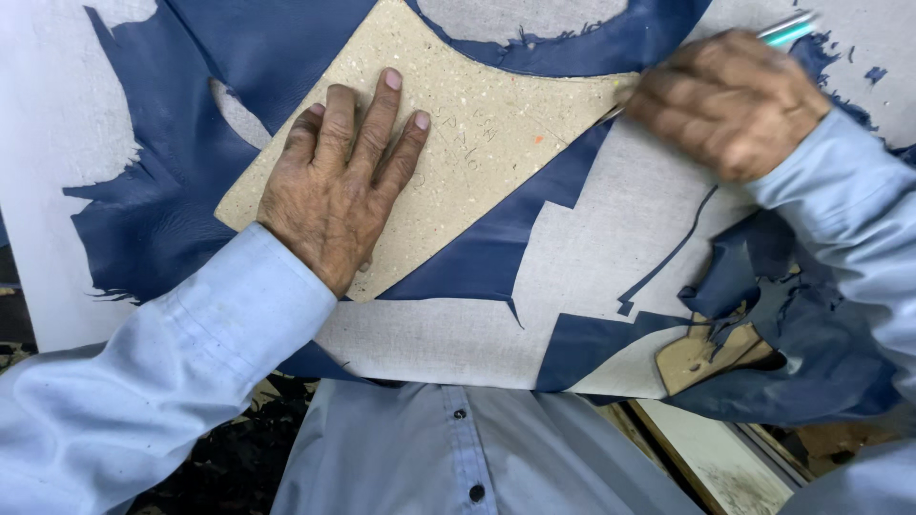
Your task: The person places a cardboard pattern on a blue fabric sheet and uses a utility knife to cut along the pattern's edges. After cutting, the person removes the pattern and sets the cut fabric piece aside, then repeats the process with a different pattern shape.
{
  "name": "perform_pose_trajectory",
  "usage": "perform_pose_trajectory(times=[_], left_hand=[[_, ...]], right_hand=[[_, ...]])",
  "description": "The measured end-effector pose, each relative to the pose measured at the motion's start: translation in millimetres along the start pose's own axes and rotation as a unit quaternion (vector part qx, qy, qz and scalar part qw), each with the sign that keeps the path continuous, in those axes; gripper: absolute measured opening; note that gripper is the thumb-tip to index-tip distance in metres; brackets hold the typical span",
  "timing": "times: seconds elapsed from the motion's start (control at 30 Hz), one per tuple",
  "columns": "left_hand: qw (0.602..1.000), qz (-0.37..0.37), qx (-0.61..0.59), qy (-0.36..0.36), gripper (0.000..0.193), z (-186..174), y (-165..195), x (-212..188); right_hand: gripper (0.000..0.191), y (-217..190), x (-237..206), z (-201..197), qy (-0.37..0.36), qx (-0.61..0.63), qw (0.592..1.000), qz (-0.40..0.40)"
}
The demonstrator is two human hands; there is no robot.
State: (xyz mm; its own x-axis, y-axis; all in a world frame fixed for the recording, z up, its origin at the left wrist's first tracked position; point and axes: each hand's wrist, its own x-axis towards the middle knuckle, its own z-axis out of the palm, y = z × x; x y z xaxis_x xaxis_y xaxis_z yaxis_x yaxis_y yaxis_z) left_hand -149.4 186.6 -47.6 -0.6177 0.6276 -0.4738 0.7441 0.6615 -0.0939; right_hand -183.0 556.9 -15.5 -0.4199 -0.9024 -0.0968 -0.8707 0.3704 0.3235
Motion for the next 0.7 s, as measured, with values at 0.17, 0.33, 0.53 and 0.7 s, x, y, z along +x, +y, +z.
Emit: perform_pose_trajectory(times=[0.17, 0.33, 0.53, 0.7], left_hand=[[0.999, 0.001, 0.006, -0.043, 0.108, -13.2, 1.1, -7.5], [0.999, -0.027, 0.01, -0.025, 0.11, -14.7, 0.9, -22.0], [0.964, -0.151, -0.215, 0.036, 0.074, 17.7, 32.1, -92.9], [0.933, -0.202, -0.295, 0.052, 0.058, 43.0, 39.6, -112.0]], right_hand=[[0.034, 18.1, -22.6, -56.3, 0.006, -0.006, 0.992, 0.126], [0.024, -44.4, 17.2, -84.3, 0.166, 0.143, 0.953, 0.21], [0.024, -112.4, 145.2, -81.5, 0.268, 0.252, 0.916, 0.159], [0.029, -138.6, 257.7, -65.3, 0.254, 0.275, 0.927, 0.017]])
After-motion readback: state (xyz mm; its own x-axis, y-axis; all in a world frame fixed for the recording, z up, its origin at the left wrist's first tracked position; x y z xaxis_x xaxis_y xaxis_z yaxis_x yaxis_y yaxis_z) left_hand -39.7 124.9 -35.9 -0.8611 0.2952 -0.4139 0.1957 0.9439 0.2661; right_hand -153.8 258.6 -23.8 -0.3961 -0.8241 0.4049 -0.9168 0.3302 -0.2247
